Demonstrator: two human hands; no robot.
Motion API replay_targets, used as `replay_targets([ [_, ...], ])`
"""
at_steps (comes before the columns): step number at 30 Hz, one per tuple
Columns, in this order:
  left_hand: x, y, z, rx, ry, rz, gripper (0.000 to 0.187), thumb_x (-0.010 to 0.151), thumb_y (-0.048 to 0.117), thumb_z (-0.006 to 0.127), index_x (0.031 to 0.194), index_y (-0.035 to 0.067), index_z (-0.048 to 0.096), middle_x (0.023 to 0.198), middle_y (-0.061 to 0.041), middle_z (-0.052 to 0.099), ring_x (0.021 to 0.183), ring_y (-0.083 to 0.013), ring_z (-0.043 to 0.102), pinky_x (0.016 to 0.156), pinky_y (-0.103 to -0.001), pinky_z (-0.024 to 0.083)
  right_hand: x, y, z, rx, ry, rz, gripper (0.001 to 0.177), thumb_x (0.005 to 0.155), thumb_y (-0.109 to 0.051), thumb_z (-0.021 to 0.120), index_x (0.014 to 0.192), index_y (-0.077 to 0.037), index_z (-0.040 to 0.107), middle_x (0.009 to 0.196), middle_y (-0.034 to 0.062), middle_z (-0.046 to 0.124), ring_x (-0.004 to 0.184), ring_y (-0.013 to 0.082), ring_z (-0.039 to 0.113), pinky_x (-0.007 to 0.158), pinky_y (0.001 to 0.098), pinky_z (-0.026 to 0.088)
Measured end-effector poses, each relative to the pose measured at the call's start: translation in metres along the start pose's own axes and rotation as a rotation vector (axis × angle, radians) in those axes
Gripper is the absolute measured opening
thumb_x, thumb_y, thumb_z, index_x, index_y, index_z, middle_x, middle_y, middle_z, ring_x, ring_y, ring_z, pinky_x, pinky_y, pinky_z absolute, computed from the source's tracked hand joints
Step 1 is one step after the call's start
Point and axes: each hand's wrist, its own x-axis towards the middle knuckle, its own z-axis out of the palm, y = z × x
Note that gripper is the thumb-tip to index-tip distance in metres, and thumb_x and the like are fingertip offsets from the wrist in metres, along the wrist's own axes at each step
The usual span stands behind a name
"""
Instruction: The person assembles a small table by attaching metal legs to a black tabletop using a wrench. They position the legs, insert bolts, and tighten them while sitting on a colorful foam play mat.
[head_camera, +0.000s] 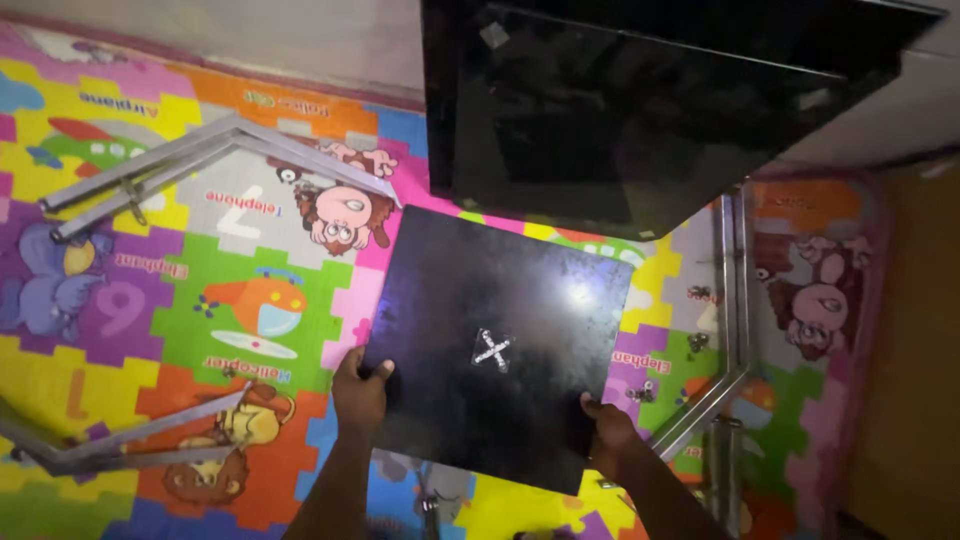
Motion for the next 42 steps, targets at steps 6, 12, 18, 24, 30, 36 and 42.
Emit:
replay_targets([
  [6,0.003,-0.016,-0.001,0.139,0.105,0.2,0.051,0.076,0.014,0.084,0.12,-0.005,0.066,0.109,-0.021,0.072,0.101,-0.0308,0.068,0.091,-0.041,0.05,0.005,0.003,-0.007,-0.113,0.043,0.0,0.05,0.097,-0.045,0.057,0.127,-0.006,0.063,0.118,0.0158,0.073,0.11,0.0377,0.067,0.099,0.0587,0.051],
  [12,0.0,-0.013,-0.001,0.113,0.038,0.055,0.05,0.077,0.012,0.082,0.123,-0.001,0.066,0.106,-0.018,0.074,0.098,-0.0288,0.069,0.091,-0.039,0.052,-0.007,0.005,-0.003,-0.249,0.235,-0.026,0.048,0.095,-0.046,0.064,0.126,-0.009,0.058,0.107,0.0139,0.07,0.091,0.0357,0.069,0.081,0.0559,0.056],
  [18,-0.008,0.02,-0.005,0.038,-0.001,0.062,0.038,0.081,0.007,0.078,0.117,0.0,0.068,0.103,-0.014,0.076,0.094,-0.0233,0.071,0.089,-0.037,0.053,0.009,0.011,-0.006,-0.13,0.153,-0.13,0.049,0.094,-0.046,0.066,0.11,0.0,0.066,0.088,0.0153,0.067,0.066,0.0318,0.065,0.055,0.0476,0.056],
  [24,-0.013,0.023,-0.008,-0.02,-0.016,0.081,0.035,0.082,0.005,0.076,0.116,0.0,0.068,0.102,-0.013,0.074,0.092,-0.0245,0.069,0.087,-0.038,0.052,0.01,0.006,-0.004,-0.295,0.296,-0.126,0.047,0.095,-0.051,0.068,0.106,-0.005,0.065,0.083,0.0132,0.059,0.067,0.031,0.057,0.059,0.0495,0.049],
  [30,-0.012,0.006,-0.005,-0.012,0.002,0.129,0.037,0.082,0.009,0.076,0.117,0.0,0.067,0.1,-0.014,0.073,0.09,-0.0256,0.069,0.086,-0.038,0.053,-0.001,0.01,0.001,-0.134,0.13,-0.17,0.046,0.093,-0.046,0.068,0.104,-0.001,0.067,0.088,0.0139,0.071,0.075,0.0336,0.07,0.068,0.054,0.06],
  [36,-0.006,-0.037,-0.003,0.152,0.004,0.262,0.046,0.084,0.017,0.079,0.123,-0.003,0.063,0.104,-0.022,0.07,0.095,-0.035,0.067,0.089,-0.044,0.052,0.046,0.018,-0.027,-0.144,0.152,-0.23,0.042,0.093,-0.042,0.07,0.102,-0.001,0.065,0.086,0.0116,0.07,0.071,0.0323,0.07,0.065,0.0557,0.06],
  [42,0.007,-0.054,0.015,0.37,0.132,0.502,0.06,0.087,0.023,0.077,0.135,-0.005,0.054,0.124,-0.029,0.062,0.116,-0.0476,0.059,0.103,-0.054,0.046,0.066,-0.006,-0.04,-0.242,0.126,-0.282,0.042,0.088,-0.044,0.079,0.092,-0.008,0.059,0.072,0.0084,0.057,0.056,0.0286,0.055,0.051,0.0534,0.045],
])
